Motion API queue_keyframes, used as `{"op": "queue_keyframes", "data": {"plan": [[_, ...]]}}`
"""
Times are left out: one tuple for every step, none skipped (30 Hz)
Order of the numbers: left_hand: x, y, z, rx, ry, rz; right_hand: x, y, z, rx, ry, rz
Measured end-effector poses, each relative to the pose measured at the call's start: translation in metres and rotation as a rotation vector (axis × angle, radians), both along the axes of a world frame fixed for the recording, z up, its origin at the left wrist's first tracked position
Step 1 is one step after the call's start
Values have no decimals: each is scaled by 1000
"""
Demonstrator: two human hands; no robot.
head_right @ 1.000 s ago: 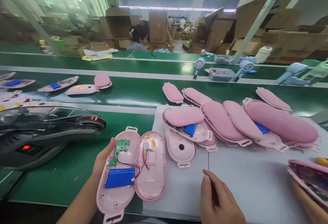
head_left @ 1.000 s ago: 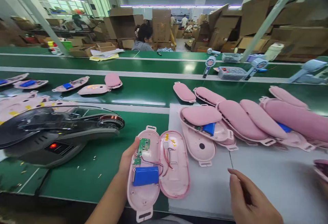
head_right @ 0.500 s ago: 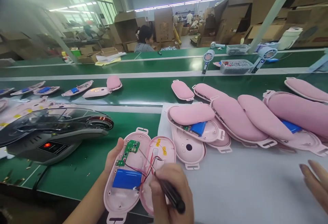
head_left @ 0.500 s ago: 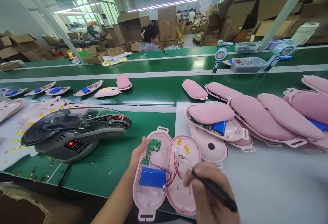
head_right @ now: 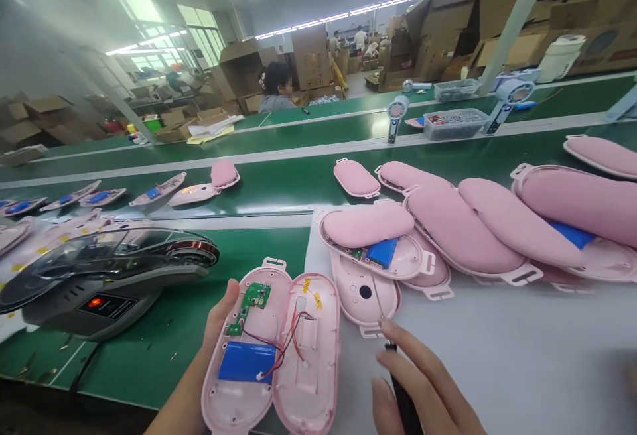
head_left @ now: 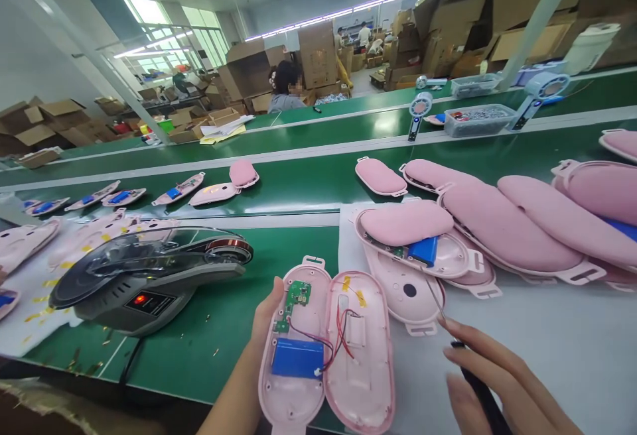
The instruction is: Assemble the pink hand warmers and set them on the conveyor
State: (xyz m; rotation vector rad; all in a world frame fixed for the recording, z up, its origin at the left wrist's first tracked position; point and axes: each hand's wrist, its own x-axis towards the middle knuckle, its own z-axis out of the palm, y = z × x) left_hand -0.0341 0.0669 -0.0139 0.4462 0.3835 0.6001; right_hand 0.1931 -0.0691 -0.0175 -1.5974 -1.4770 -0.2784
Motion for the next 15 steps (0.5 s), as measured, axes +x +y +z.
{"op": "queue_keyframes", "data": {"plan": [[-1, 0, 0, -4, -1, -7, 9, 3, -7, -23, -66, 51], [-2, 0, 0, -13, -4, -18, 16, 6, -15, -34, -119, 99], [-3, 0, 0, -25, -9, -31, 21, 10, -21, -40, -161, 145], [-3, 1, 0, -38, -16, -44, 23, 13, -27, -41, -195, 179], [-4, 0, 0, -47, -24, -51, 22, 15, -31, -43, -214, 201], [-5, 0, 0, -50, -32, -50, 19, 16, -33, -49, -220, 204], [-5, -1, 1, -51, -39, -45, 14, 16, -34, -57, -214, 187], [-5, -2, 2, -51, -44, -39, 6, 16, -33, -69, -196, 158], [-5, -3, 3, -51, -46, -30, -2, 16, -31, -84, -167, 126], [-4, -5, 4, -50, -44, -18, -10, 16, -28, -95, -134, 105], [-4, -6, 6, -50, -38, -5, -17, 16, -24, -98, -107, 105], [-4, -8, 7, -50, -29, 9, -24, 16, -20, -91, -92, 120], [-4, -10, 9, -51, -19, 26, -29, 17, -15, -79, -88, 137], [-4, -12, 10, -55, -9, 45, -33, 19, -9, -61, -100, 157], [-5, -14, 11, -62, 3, 64, -35, 20, -4, -48, -124, 187]]}}
